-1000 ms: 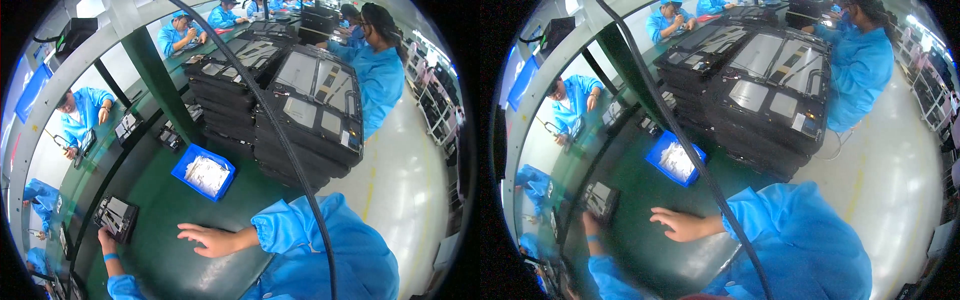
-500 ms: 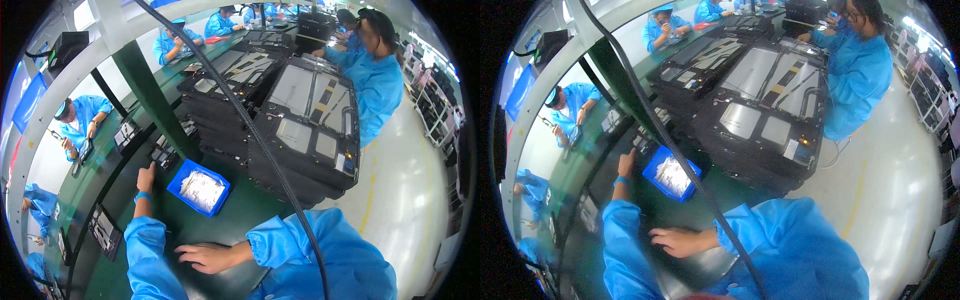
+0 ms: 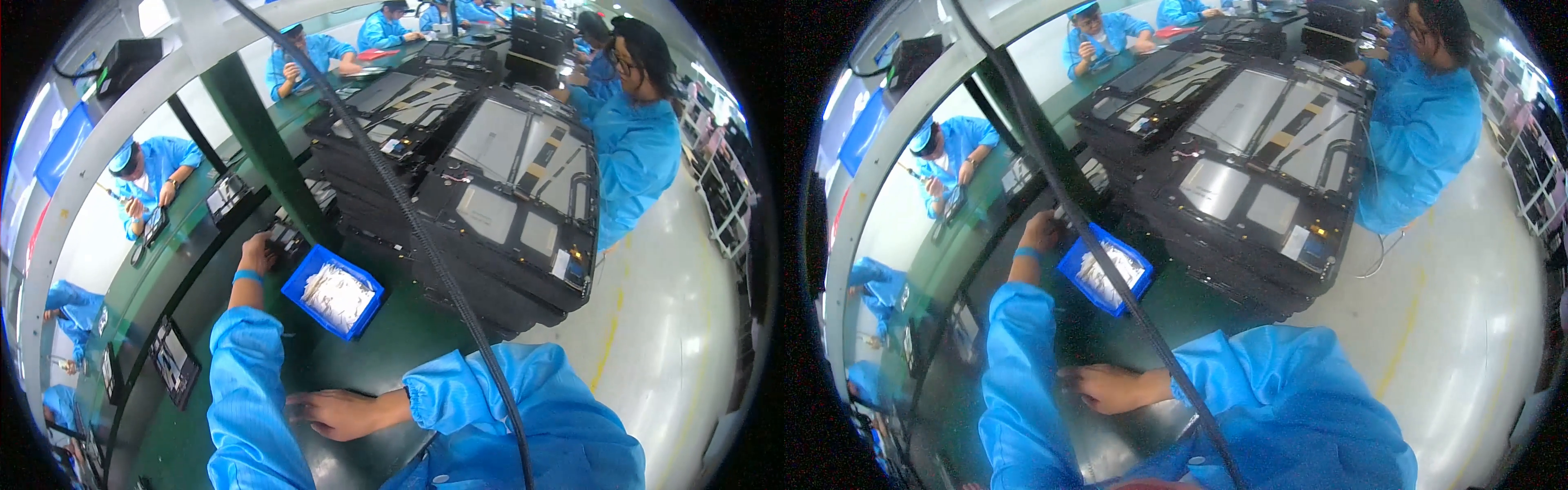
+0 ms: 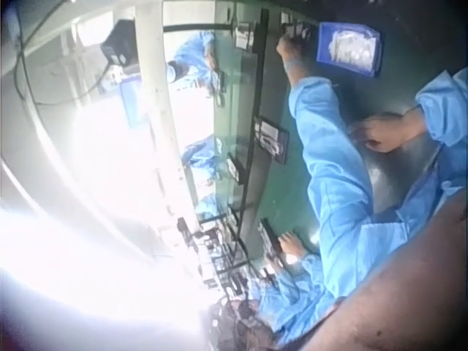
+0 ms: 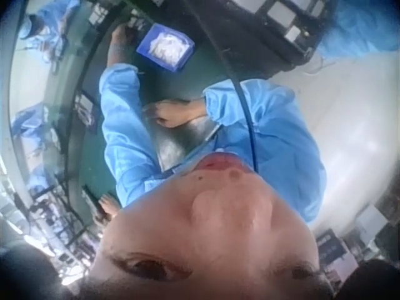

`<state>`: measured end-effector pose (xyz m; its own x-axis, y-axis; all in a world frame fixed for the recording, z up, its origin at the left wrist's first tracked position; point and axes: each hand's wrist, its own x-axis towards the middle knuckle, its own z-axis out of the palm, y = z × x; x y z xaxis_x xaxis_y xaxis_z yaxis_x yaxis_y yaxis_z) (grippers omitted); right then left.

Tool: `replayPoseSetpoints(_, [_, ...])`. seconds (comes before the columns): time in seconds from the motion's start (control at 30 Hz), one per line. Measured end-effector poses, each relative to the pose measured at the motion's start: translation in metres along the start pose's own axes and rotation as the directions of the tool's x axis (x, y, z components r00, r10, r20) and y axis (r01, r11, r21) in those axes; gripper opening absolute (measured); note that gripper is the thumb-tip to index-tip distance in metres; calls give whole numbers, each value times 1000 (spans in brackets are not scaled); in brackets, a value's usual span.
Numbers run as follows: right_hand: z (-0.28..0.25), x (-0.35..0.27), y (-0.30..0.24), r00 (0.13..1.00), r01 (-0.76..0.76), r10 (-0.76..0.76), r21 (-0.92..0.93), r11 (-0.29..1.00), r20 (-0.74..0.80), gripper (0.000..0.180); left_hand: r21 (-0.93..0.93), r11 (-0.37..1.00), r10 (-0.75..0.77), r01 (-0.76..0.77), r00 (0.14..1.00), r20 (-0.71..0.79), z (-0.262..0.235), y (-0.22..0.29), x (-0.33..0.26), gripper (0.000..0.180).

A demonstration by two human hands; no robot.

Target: The person connects ribbon cables to a circuit board inside a tablet casing by hand.

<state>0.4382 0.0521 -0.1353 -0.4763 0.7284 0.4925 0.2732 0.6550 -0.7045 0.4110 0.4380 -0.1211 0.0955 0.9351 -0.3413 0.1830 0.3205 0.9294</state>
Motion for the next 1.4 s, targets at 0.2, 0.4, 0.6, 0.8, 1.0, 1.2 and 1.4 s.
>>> replayPoseSetpoints(0.2, [-9, 3, -5, 999, -42, 41, 65, 997, 13, 36, 459, 883, 81, -94, 996, 48, 21, -6, -10, 42])
replayPoseSetpoints(0.4, [-7, -2, -2, 1000, -23, 22, 34, 999, 5, 36, 410, 912, -7, -28, 996, 85, 24, -6, -16, 33])
replayPoseSetpoints(0.6, [10, -7, 16, 999, -14, 12, 33, 999, 48, 40, 86, 992, -105, 95, 987, 126, 29, 4, -7, 32])
replayPoseSetpoints(0.8, [-8, 2, 14, 987, -136, 125, 106, 985, 104, 35, 642, 762, 56, -88, 996, 71, 61, 13, -29, 43])
replayPoseSetpoints(1.0, [11, -9, 27, 999, -30, 27, 74, 997, 46, 33, 429, 901, -144, 64, 977, 155, 49, -1, -6, 29])
replayPoseSetpoints(1.2, [-7, -3, 3, 999, 0, 3, 77, 997, -34, 34, 136, 986, -119, 99, 982, 145, 56, 13, -9, 17])
replayPoseSetpoints(1.4, [-23, 7, -5, 993, -92, 94, -45, 995, 66, 35, -389, 921, 17, 10, 998, 67, 22, 8, -18, 29])
